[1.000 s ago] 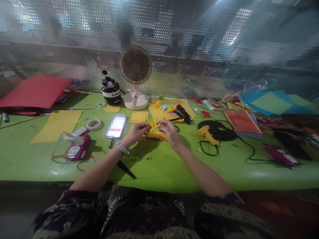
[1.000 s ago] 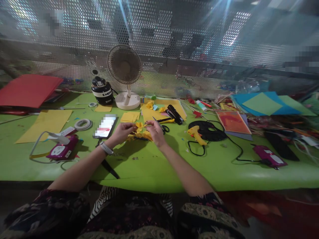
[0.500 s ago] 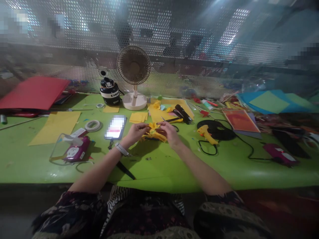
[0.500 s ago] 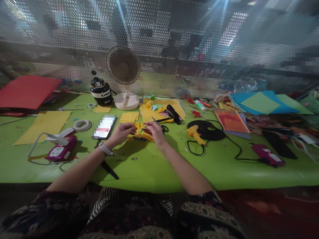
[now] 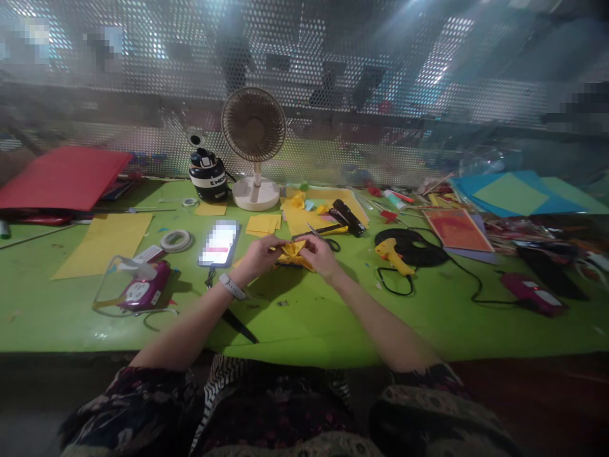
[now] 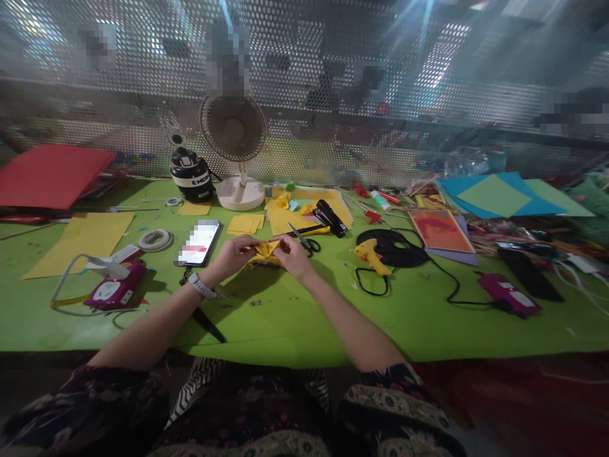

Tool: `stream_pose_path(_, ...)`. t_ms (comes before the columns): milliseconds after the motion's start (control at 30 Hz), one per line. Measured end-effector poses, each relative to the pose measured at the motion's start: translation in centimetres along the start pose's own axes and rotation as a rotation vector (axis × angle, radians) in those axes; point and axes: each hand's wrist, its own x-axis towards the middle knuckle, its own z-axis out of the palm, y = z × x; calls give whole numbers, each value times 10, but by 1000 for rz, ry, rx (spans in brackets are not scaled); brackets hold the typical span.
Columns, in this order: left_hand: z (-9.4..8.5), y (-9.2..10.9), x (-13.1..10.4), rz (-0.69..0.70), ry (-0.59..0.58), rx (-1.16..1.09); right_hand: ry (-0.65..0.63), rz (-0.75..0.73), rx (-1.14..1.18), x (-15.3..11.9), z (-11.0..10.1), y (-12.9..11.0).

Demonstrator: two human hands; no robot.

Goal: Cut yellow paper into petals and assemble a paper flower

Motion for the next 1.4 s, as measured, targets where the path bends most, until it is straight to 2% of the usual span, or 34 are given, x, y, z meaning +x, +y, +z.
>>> stream_pose_path(167, -2, 2, -1, 26, -15, 90, 8, -343, -373, -2, -4, 4)
stream_pose_path(267, -2, 1, -3, 49, -11, 121, 18, -440, -544, -4, -6, 5)
stream_pose_path(367, -2, 0, -3, 70, -9, 136, 2, -469, -628, -4, -7, 8)
stream_pose_path(567, -3, 4, -4, 73, -24, 277, -39, -407, -622, -4, -5, 8)
stream_pose_path(667, -2, 9, -5, 58, -26, 324, -20, -340, -600, -7, -3, 4)
stream_pose_path(900, 9, 19, -12, -80, 0, 400, -19, -163, -415, -13, 6, -2)
stream_pose_path(1100, 14, 26, -14, -215, -60, 462, -11, -146, -364, -16, 11, -3)
stream_pose_path(1300, 19, 34, -15, -266, -90, 532, 21, -115, -394, -22, 18, -3)
stream_pose_path(1400, 22, 37, -17, -277, -86, 481, 28, -103, -338, -22, 20, -1)
